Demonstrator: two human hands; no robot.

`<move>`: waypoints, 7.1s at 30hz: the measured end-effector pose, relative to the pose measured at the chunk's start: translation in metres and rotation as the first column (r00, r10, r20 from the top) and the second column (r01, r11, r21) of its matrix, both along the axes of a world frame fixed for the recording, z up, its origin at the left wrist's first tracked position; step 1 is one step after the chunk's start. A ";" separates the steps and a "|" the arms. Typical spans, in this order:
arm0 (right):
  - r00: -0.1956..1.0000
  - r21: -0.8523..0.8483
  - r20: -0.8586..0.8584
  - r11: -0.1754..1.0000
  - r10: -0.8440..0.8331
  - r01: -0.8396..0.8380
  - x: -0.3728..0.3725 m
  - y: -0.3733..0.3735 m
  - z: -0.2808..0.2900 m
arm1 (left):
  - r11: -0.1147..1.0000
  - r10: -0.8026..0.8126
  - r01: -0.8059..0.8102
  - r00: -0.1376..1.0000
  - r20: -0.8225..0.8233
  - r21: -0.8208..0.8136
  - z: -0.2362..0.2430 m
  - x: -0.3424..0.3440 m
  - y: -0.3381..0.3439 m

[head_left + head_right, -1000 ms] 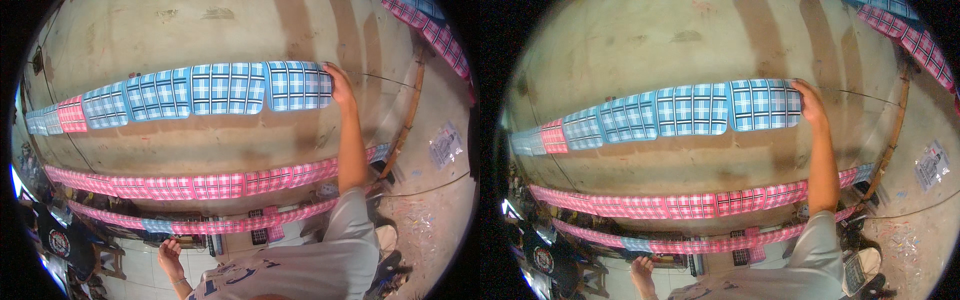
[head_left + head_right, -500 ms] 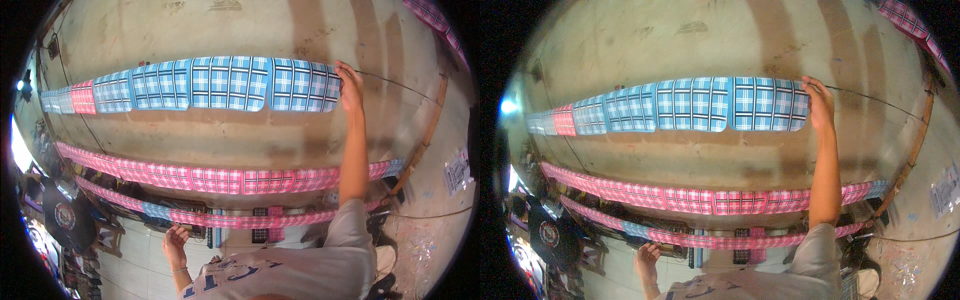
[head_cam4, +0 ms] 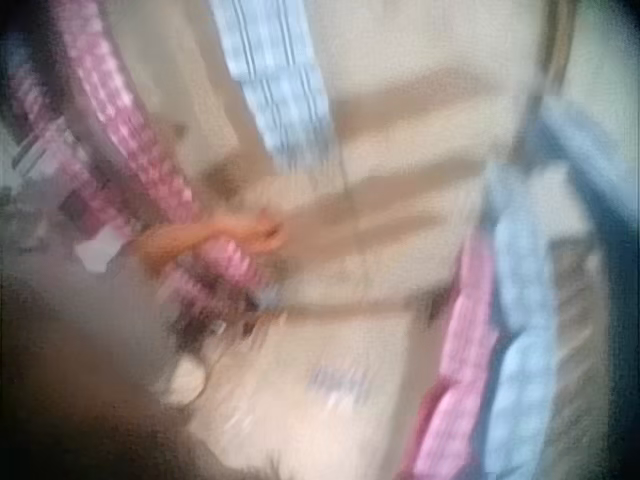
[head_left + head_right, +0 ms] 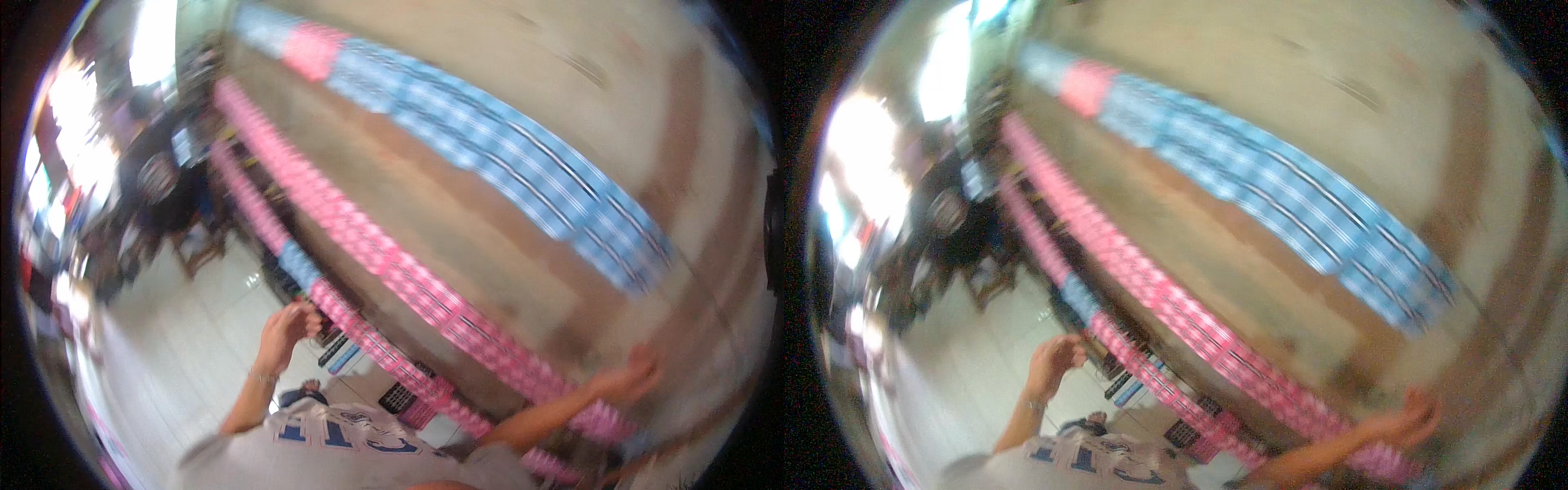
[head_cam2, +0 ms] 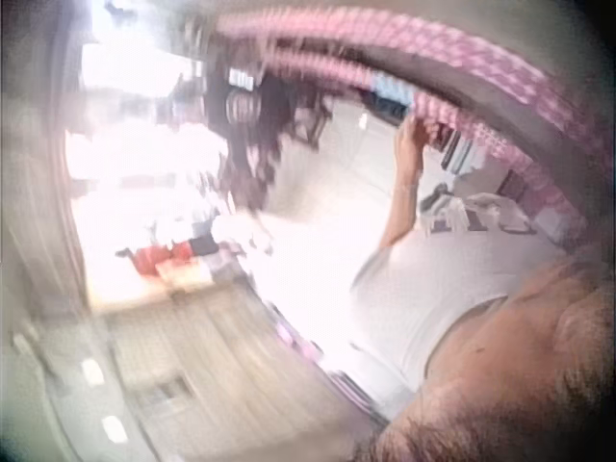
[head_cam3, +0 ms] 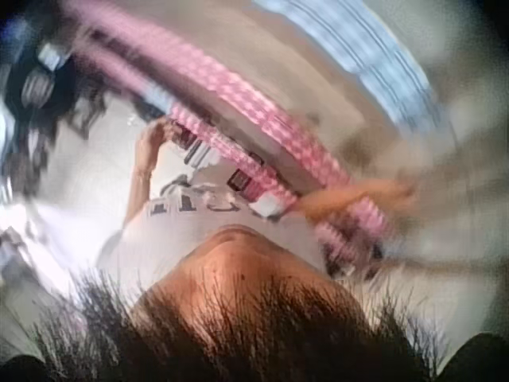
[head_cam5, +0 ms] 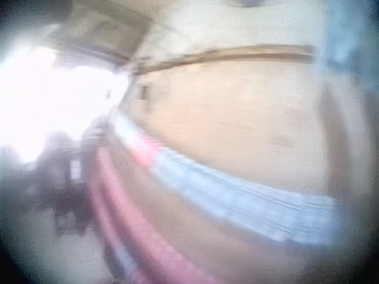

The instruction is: The person picks up printed blue fabric squares from a table and places them onto drying racks, then repeats the process with pink printed fabric squares.

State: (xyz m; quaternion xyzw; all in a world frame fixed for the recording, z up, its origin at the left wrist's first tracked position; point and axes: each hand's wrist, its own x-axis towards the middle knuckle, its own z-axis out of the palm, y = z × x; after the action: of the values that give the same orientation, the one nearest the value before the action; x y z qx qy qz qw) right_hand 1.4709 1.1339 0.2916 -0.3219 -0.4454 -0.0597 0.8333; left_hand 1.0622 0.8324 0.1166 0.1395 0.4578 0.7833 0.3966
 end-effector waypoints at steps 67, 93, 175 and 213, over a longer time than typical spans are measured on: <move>-0.773 -0.973 0.210 0.052 0.599 -0.224 -1.253 -0.608 -0.305 | -0.369 0.119 -0.166 0.967 -0.223 -0.914 -0.381 -0.369 -0.730; -0.316 -0.557 0.702 0.216 0.638 -0.802 -1.309 -0.462 0.118 | 0.569 -0.241 0.123 0.970 -0.022 -0.813 -0.208 -0.572 -0.762; 0.721 -0.510 -0.676 -0.803 0.152 -0.309 -1.893 -1.163 -0.596 | 0.287 0.707 -0.059 0.686 0.170 -0.956 -0.269 -1.085 -1.338; -0.156 -0.472 -0.741 -0.672 0.653 -0.571 -1.797 -1.096 -0.161 | 0.858 -0.108 -0.102 0.923 0.370 0.504 -0.127 -1.515 -1.018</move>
State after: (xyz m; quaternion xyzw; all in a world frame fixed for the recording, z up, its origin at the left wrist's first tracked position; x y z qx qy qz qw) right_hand -0.3265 0.0382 0.1306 -0.2136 -0.4881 0.8224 0.1994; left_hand -0.4533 -0.1860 -0.0104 0.0842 0.1449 0.8879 0.4284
